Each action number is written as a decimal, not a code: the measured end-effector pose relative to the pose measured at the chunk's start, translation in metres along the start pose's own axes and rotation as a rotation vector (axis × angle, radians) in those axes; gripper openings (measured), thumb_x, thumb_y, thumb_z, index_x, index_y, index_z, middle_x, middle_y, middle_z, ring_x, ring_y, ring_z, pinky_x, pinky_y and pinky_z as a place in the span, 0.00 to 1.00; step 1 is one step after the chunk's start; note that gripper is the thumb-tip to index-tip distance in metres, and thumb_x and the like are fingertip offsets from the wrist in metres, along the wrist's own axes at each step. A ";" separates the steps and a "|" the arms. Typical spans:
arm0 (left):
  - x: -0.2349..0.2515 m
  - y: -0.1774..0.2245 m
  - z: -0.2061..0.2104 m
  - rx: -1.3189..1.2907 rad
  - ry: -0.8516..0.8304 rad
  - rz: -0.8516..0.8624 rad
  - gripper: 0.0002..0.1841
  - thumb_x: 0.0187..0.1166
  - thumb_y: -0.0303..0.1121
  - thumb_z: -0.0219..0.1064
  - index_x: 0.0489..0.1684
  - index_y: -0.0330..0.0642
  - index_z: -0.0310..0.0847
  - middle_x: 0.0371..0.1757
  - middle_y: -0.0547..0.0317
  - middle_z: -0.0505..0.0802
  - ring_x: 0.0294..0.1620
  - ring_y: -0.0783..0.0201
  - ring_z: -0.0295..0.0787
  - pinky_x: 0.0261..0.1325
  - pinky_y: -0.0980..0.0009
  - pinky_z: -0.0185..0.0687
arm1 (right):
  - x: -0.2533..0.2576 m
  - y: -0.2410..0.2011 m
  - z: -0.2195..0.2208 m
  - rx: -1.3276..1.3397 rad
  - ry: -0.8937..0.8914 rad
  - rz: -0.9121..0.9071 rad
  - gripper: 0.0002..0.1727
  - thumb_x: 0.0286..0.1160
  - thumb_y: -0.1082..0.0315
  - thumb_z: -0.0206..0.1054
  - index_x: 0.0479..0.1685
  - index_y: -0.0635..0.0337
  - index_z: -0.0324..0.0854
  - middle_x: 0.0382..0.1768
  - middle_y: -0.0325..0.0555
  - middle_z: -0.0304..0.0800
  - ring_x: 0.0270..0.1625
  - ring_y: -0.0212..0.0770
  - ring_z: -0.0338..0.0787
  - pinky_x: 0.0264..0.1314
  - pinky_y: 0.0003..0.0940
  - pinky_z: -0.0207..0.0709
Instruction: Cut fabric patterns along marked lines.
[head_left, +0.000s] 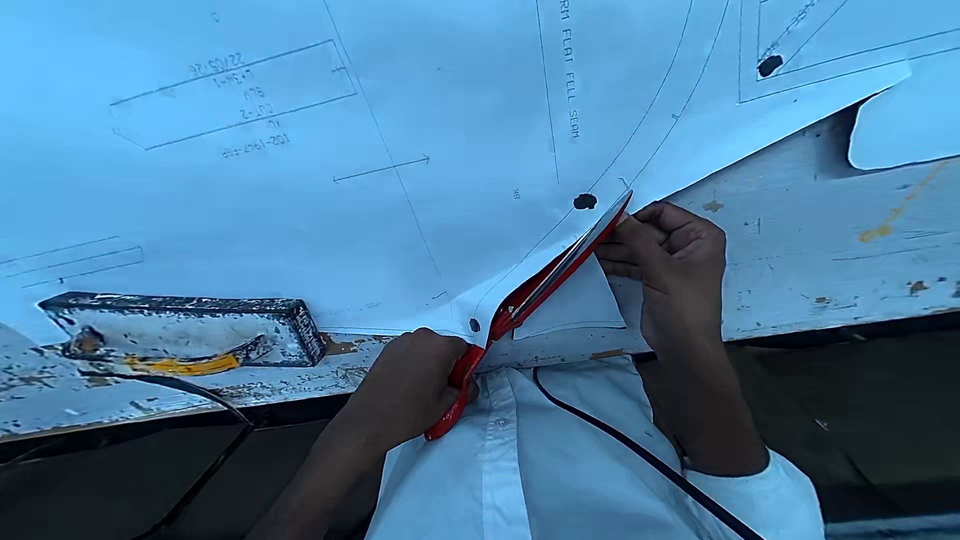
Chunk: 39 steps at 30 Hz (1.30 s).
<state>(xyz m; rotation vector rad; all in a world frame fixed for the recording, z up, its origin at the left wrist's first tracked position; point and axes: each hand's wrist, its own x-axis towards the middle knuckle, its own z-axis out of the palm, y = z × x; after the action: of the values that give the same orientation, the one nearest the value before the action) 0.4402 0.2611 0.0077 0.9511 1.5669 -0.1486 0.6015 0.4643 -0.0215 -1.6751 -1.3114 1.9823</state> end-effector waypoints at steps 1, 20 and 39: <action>-0.001 0.002 0.000 0.011 0.004 -0.003 0.06 0.65 0.34 0.82 0.27 0.49 0.89 0.19 0.65 0.87 0.24 0.62 0.86 0.29 0.56 0.79 | 0.000 -0.001 0.000 -0.002 0.006 0.003 0.06 0.81 0.78 0.64 0.35 0.58 0.79 0.26 0.37 0.94 0.29 0.31 0.96 0.37 0.26 0.93; 0.002 0.012 -0.001 0.018 0.039 -0.032 0.09 0.63 0.32 0.83 0.22 0.47 0.87 0.17 0.63 0.85 0.23 0.59 0.86 0.29 0.55 0.78 | 0.002 0.000 -0.002 0.042 0.002 0.036 0.07 0.78 0.80 0.65 0.34 0.60 0.81 0.26 0.37 0.94 0.30 0.31 0.96 0.38 0.26 0.93; -0.023 0.023 0.027 0.042 0.415 -0.010 0.09 0.55 0.42 0.74 0.25 0.49 0.91 0.19 0.66 0.88 0.21 0.63 0.89 0.23 0.58 0.84 | 0.003 0.000 -0.003 0.050 -0.005 0.031 0.06 0.78 0.80 0.66 0.35 0.59 0.81 0.26 0.36 0.94 0.30 0.30 0.96 0.38 0.25 0.93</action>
<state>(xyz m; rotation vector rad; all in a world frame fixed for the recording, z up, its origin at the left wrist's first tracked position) 0.4743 0.2493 0.0305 1.0527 1.9546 0.0115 0.6035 0.4675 -0.0233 -1.6792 -1.2344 2.0209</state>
